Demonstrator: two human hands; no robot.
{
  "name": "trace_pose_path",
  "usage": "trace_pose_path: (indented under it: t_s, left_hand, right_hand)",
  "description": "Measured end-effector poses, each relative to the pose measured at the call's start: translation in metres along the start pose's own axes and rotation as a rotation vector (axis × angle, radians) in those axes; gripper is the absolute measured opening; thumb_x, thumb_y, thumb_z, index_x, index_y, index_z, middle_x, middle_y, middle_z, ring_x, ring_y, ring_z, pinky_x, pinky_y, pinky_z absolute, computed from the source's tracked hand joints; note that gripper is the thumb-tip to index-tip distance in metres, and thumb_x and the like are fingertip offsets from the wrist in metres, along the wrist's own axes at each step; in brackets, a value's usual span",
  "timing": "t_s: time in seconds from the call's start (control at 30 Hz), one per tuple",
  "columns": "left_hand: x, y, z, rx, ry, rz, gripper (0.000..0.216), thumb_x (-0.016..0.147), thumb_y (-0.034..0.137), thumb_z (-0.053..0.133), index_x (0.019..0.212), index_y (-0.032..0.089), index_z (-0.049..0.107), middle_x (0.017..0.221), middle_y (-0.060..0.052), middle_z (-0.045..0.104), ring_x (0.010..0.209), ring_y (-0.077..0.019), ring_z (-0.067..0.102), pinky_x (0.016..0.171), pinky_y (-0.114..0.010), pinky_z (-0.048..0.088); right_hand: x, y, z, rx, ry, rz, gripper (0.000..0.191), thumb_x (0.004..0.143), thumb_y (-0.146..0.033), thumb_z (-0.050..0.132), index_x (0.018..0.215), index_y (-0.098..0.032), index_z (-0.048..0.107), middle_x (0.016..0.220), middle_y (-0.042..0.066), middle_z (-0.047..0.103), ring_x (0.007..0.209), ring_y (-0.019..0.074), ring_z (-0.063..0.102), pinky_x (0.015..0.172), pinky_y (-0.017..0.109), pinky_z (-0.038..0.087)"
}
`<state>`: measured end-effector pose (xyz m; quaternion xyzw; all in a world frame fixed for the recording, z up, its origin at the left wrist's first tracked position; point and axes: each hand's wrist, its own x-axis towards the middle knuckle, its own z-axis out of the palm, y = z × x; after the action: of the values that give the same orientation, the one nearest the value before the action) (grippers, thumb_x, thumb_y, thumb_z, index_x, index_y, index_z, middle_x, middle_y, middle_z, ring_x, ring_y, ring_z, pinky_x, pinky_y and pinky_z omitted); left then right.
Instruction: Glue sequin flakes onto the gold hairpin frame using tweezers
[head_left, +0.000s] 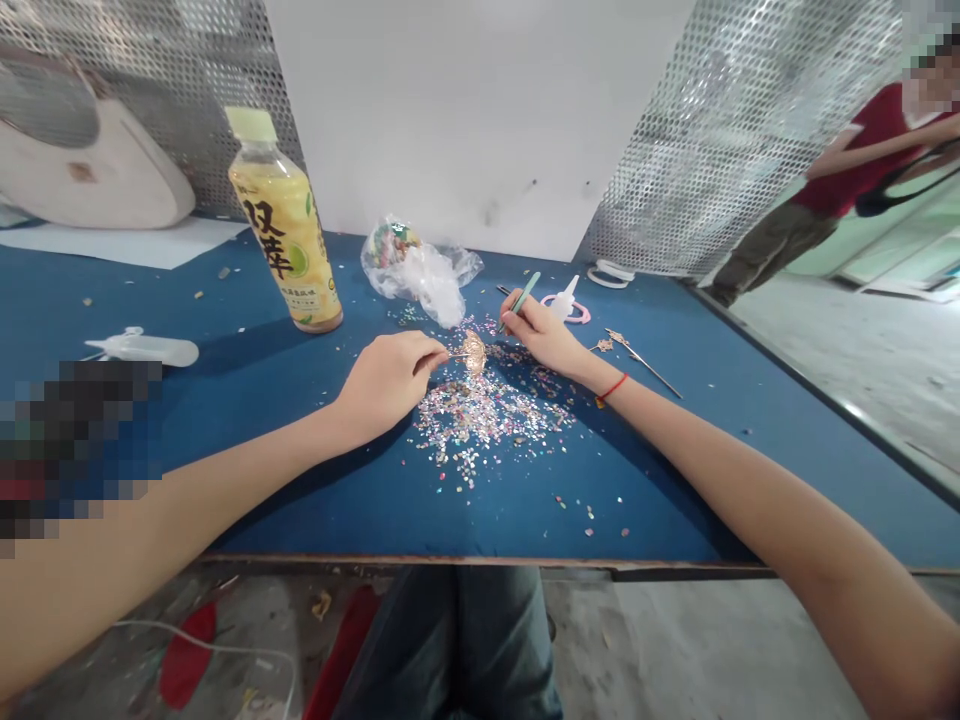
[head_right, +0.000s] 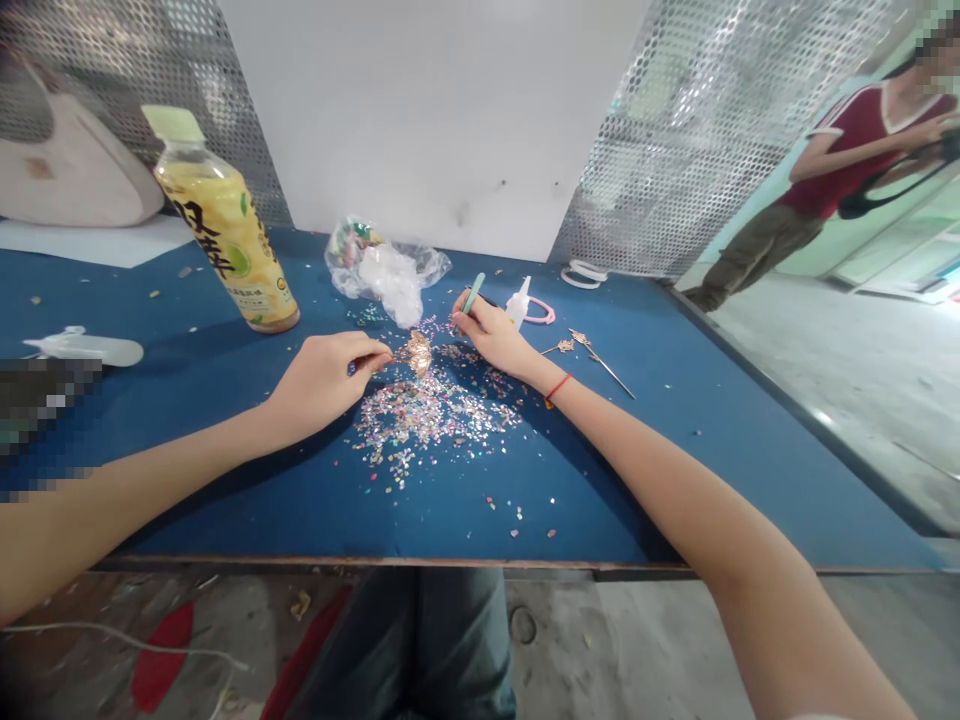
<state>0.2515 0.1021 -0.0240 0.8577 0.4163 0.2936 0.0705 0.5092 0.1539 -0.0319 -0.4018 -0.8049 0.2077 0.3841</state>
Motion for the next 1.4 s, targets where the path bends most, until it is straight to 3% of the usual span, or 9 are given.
trace_pose_path:
  t_s: [0.23,0.43,0.6,0.87,1.4]
  left_hand:
    - [-0.004,0.003,-0.002,-0.014,-0.026,0.067,0.030,0.091,0.018,0.044,0.090,0.018,0.073,0.086,-0.005,0.073,0.081,-0.0189,0.065,0.071,-0.031,0.046]
    - [-0.008,0.013,-0.003,-0.034,-0.079,0.182,0.032,0.088,0.015,0.040,0.085,0.018,0.071,0.082,-0.004,0.071,0.082,-0.0182,0.062,0.072,-0.029,0.045]
    - [-0.009,0.015,-0.001,-0.027,-0.130,0.270,0.032,0.084,0.009,0.039,0.081,0.019,0.069,0.077,-0.002,0.069,0.078,-0.0175,0.057,0.071,-0.029,0.043]
    - [-0.009,0.016,0.004,0.065,-0.103,0.378,0.037,0.087,0.005,0.035,0.079,0.020,0.068,0.076,-0.002,0.068,0.076,-0.0185,0.056,0.069,-0.032,0.041]
    - [-0.008,0.017,0.005,0.027,-0.161,0.372,0.040,0.079,0.004,0.031,0.077,0.023,0.066,0.075,-0.002,0.066,0.075,-0.0182,0.053,0.067,-0.034,0.037]
  right_hand:
    - [-0.026,-0.042,0.002,0.081,0.148,-0.083,0.024,0.102,-0.044,0.039,0.093,-0.023,0.046,0.080,-0.001,0.047,0.067,0.0120,0.044,0.062,0.030,0.038]
    - [-0.070,-0.054,0.016,0.234,0.200,-0.163,0.017,0.101,-0.039,0.046,0.097,-0.023,0.051,0.087,0.001,0.051,0.069,0.0106,0.049,0.057,0.027,0.039]
    - [-0.084,-0.056,0.016,0.208,0.065,-0.240,0.012,0.102,-0.032,0.044,0.098,-0.024,0.051,0.085,0.000,0.051,0.070,0.0103,0.049,0.060,0.025,0.041]
    - [-0.080,-0.064,0.013,0.046,-0.088,-0.325,0.015,0.103,-0.028,0.038,0.095,-0.021,0.049,0.087,0.002,0.055,0.074,0.0115,0.055,0.068,0.027,0.048]
    - [-0.080,-0.067,0.012,-0.018,-0.189,-0.271,0.019,0.104,-0.031,0.036,0.092,-0.022,0.048,0.084,0.001,0.055,0.066,0.0112,0.051,0.061,0.027,0.046]
